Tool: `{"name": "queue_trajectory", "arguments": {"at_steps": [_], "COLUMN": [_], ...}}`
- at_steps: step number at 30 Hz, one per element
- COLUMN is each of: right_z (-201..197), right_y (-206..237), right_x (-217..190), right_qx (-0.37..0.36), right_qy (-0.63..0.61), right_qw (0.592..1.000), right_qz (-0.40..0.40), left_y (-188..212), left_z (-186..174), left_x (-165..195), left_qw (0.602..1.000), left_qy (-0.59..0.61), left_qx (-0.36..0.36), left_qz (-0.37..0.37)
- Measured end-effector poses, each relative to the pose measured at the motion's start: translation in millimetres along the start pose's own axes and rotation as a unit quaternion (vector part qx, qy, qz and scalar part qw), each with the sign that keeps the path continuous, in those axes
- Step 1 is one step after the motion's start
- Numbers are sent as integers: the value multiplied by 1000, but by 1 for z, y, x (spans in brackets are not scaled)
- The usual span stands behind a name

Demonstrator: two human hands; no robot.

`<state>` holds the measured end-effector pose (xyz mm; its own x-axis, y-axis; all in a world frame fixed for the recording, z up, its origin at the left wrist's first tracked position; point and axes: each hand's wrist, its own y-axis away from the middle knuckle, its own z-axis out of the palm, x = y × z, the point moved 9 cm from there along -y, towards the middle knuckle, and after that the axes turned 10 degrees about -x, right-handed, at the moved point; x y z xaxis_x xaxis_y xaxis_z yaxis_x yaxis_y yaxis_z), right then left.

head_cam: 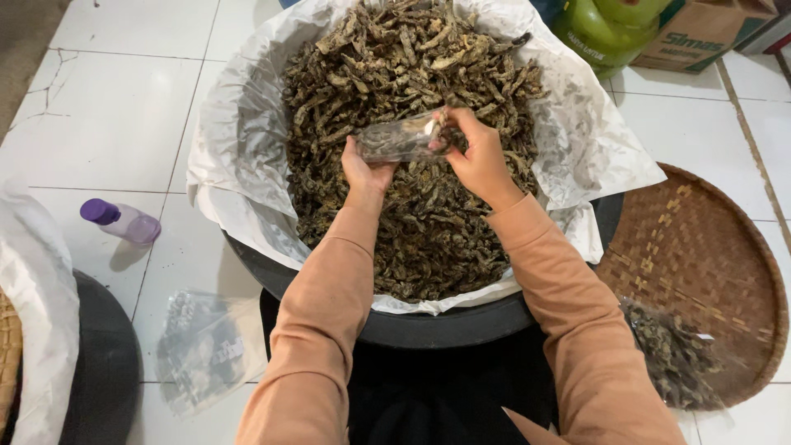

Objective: The person sits on the floor in front of a large basin filled with dried plant material. They repeatedly open small clear plastic bags, scoop handfuls of the dried material from the basin into a bag, press it in, and set filled bags on a woven tray beside them.

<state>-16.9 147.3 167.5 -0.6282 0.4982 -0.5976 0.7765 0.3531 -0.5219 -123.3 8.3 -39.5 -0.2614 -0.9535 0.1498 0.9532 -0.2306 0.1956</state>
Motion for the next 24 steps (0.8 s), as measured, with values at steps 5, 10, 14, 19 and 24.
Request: {"name": "queue_trajectory", "arguments": {"at_steps": [5,10,14,19,24], "right_z": [-3,-9,15,16,9], "right_y": [0,5,-1,3,2], "right_x": [-16,8,10,2,4], "right_qx": [-1,30,-135,-171,-73], "right_qy": [-35,90,-5,-146,9], "right_qw": [999,989,989,974,997], "right_qz": [9,111,52,14,22], "left_y": [-10,-1,19,22,22], "left_z": [-13,-2,8,26,32], "left_x": [9,9,-10,5,4], "left_qw": [996,995,999,999,998], "left_qy": [69,78,37,7,-22], "left_qx": [12,-6,35,-4,-49], "left_qz": [55,64,11,39,44]}}
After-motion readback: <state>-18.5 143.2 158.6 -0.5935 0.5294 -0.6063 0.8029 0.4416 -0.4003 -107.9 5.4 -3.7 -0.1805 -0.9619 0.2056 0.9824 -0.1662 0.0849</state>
